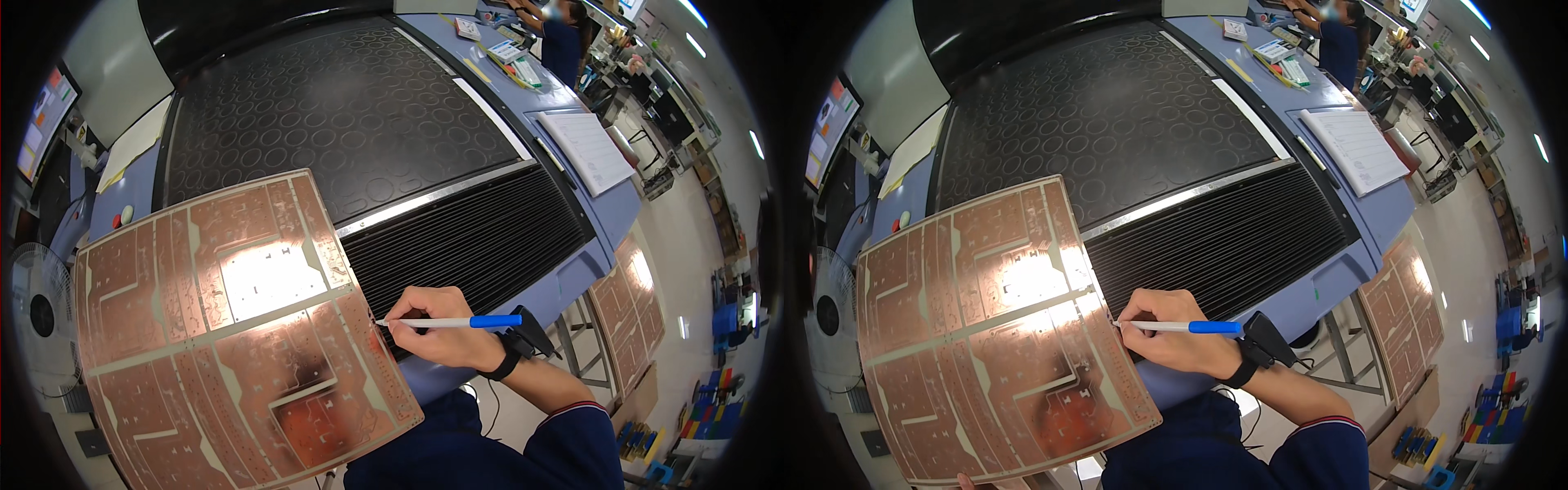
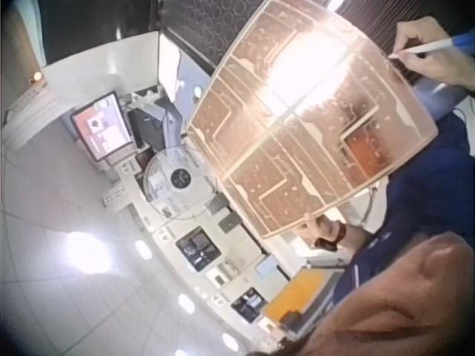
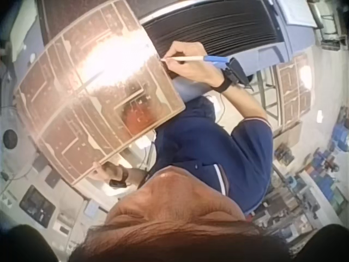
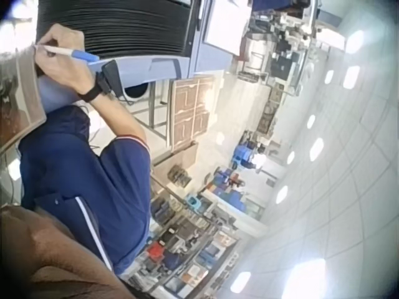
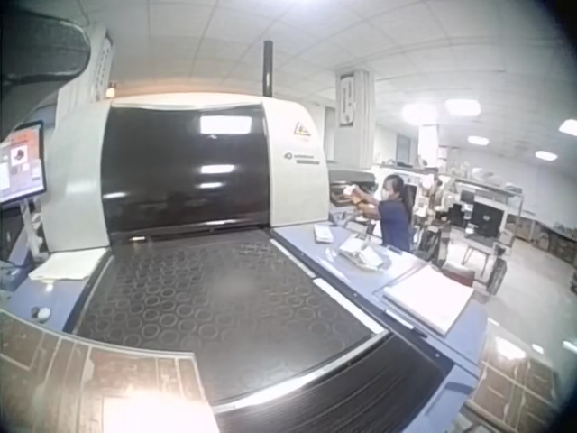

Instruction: The recorder uses a blue pen to mark specific areas on large, flat metal sheets after placing them on an inspection machine.

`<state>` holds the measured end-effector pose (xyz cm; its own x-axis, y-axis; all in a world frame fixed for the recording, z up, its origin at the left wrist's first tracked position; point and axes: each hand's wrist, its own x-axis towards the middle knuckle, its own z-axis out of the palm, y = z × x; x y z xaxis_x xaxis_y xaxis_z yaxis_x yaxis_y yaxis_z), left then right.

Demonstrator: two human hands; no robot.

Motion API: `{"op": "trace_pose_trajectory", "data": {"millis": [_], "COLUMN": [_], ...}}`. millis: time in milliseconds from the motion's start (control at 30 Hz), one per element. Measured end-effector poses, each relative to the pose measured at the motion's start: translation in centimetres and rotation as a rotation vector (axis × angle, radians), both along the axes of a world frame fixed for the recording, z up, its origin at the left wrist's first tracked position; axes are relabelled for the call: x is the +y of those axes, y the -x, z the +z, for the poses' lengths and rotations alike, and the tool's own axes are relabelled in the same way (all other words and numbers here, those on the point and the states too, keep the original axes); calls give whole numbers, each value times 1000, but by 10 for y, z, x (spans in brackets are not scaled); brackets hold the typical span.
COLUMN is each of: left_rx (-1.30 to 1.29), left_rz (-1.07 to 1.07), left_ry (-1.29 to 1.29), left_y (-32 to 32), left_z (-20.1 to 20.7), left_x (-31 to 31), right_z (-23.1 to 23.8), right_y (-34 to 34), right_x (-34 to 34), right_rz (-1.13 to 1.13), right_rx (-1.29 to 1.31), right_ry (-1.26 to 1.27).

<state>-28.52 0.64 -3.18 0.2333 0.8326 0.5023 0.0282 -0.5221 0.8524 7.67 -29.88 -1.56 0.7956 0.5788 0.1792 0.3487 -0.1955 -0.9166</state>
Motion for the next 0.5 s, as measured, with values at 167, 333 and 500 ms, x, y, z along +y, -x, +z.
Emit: {"op": "trace_pose_trajectory", "data": {"millis": [167,333,500], "left_rx": [20,-218,-623], "left_rz": [-28,-136,-425], "left_ry": [26,137,476], "left_y": [2,-31,26], "left_z": [-4,17,4], "left_x": [-2,-14,1], "right_z": [4,4,-11], "right_y": [-2,-1,-2], "right_x": [-3,-2,4], "right_rz": [35,-19,-97], "right_rx": [-42,44,69], "right_ry": [38,-92,-274]}}
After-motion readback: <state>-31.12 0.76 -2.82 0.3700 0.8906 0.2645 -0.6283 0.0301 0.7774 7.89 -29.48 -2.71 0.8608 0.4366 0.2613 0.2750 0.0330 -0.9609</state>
